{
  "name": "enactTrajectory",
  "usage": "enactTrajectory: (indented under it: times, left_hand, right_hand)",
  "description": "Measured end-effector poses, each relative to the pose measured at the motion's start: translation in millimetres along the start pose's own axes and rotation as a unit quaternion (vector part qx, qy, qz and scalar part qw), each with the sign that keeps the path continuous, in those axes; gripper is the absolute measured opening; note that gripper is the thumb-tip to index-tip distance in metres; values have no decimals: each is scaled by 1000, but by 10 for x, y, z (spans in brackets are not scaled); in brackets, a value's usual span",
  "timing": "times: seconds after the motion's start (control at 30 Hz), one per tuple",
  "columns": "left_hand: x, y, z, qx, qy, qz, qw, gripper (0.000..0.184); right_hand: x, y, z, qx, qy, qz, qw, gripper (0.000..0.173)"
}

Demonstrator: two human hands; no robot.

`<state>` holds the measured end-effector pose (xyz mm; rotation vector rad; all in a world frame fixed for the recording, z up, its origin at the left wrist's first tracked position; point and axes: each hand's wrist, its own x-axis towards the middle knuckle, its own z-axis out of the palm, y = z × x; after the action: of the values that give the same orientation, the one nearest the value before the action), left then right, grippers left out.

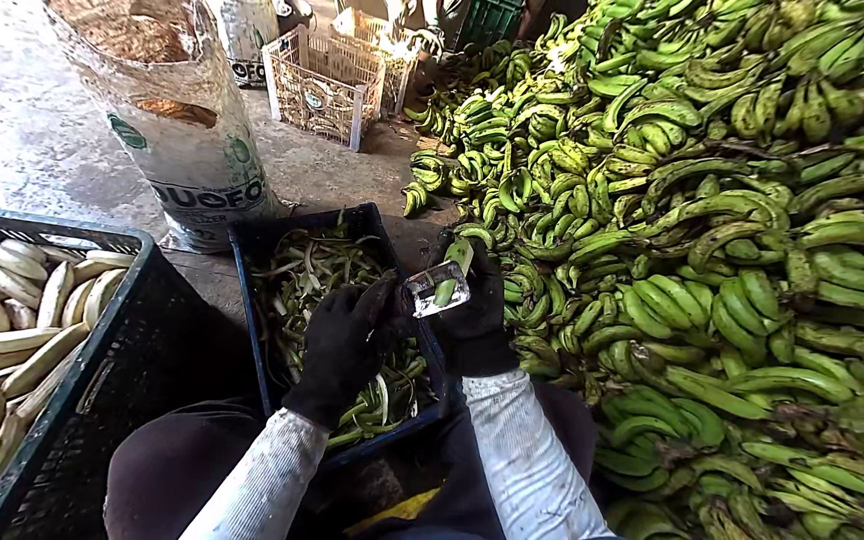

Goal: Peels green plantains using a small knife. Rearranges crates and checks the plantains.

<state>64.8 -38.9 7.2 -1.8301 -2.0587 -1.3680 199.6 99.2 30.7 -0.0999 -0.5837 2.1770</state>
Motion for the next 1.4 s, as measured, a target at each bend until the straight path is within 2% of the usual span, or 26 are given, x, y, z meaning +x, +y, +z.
enactTrajectory:
  times: [0.07,0.17,0.27,0.33,0.4,0.5,0.57,0.67,0.8,0.87,0.93,1.0,1.1,1.2,1.27,1.3,1.33,1.37,1.4]
  left_hand:
    - [47,5,-18,-9,-35,-33,999,54]
    - [82,-18,-20,-11,-72,-69,995,56]
    - [43,-1,-30,34,-86,-79,993,51]
    - [4,27,2,68,-90,-74,991,51]
    - [-8,66,33,77,-102,-93,987,50]
    - [47,73,29,18,-132,-179,975,49]
    - [106,44,-9,-79,-167,-259,948,48]
    - [103,14,-19,-158,-173,-309,922,44]
    - [124,-92,-2,-118,-175,-382,900,46]
    - [134,-130,-32,-112,-164,-387,900,46]
    - [136,-117,-68,-115,-158,-345,918,44]
    - [72,-145,-47,-82,-173,-241,951,47]
    - [-54,-130,-3,-9,-188,-40,981,65]
    - [-113,-25,36,39,-185,75,979,61]
    - [-111,52,73,54,-205,90,973,52]
    - [-101,84,97,51,-231,72,969,50]
    - [-89,105,130,44,-257,41,965,48]
    - [-77,118,160,38,-281,1,959,48]
    - [-68,119,182,27,-295,-42,954,48]
  right_hand:
    - [-59,15,30,-125,-12,-13,992,38]
    - [-156,49,-2,-216,-39,7,976,37]
    - [-163,49,-17,-245,47,73,966,40]
    - [-174,103,-62,-394,122,34,910,33]
    - [-228,111,-128,-521,111,-11,847,31]
    - [-275,122,-222,-568,99,2,817,37]
    - [-296,176,-117,-621,120,1,774,42]
    - [-343,163,-58,-684,69,-26,726,43]
    - [-355,131,-125,-646,53,-40,760,44]
    - [-321,99,-185,-569,81,-1,818,46]
    - [-244,58,-245,-395,136,60,907,47]
    - [-215,-24,-284,-239,164,105,951,50]
    - [-250,-137,-399,-162,145,103,971,42]
    - [-276,-217,-571,-139,136,123,973,46]
    - [-324,-219,-635,-197,126,135,963,46]
    - [-390,-194,-650,-280,108,113,947,37]
    - [-478,-189,-700,-375,63,79,922,27]
    - [-514,-166,-733,-411,38,55,909,22]
    - [-499,-108,-675,-390,44,53,918,17]
